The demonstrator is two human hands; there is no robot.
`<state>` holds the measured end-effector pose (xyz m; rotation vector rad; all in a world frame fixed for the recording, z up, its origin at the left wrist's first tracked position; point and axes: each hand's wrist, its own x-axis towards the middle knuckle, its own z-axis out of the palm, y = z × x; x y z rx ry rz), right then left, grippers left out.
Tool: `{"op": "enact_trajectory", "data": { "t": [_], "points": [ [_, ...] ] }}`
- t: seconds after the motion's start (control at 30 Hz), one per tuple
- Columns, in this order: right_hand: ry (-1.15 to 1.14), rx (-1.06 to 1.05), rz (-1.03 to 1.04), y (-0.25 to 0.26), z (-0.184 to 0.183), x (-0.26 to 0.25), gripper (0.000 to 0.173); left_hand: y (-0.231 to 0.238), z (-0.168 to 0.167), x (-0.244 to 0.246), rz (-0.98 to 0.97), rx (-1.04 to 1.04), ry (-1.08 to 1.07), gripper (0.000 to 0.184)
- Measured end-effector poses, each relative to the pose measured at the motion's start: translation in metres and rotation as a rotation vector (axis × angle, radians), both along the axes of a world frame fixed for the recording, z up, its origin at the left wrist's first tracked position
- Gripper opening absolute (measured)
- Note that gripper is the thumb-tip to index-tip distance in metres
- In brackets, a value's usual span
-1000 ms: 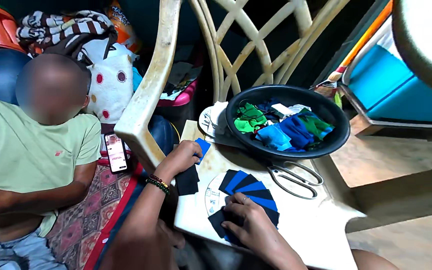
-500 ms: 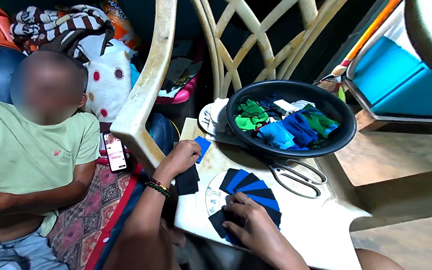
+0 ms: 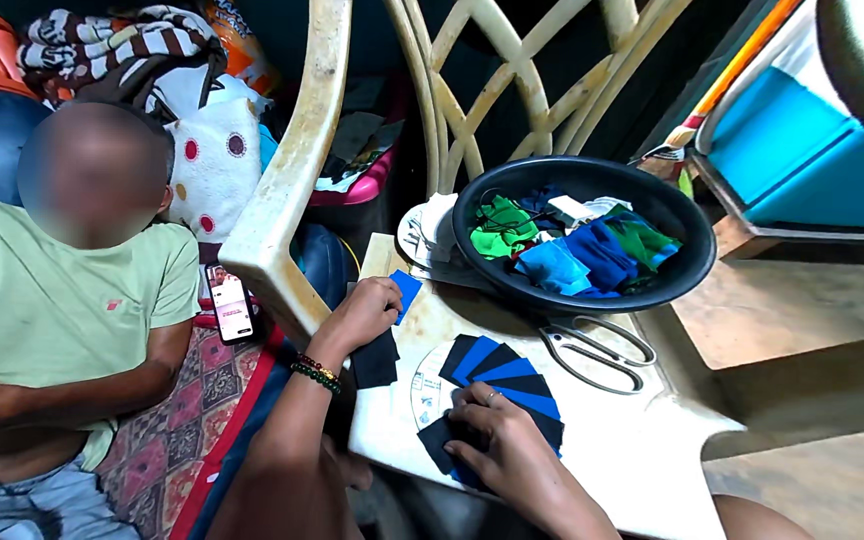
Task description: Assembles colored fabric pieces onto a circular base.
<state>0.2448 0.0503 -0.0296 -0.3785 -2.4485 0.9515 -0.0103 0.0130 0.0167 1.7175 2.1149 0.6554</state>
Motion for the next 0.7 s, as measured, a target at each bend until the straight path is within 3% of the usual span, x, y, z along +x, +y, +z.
{"op": "enact_trajectory", "data": {
  "t": [0.7],
  "points": [
    [-0.002, -0.008, 0.001, 0.0002, 0.0011, -0.0002, 0.022, 0.0021, -0.0035, 0.0005, 0.113, 0.019, -0.07, 0.006]
  ]
}}
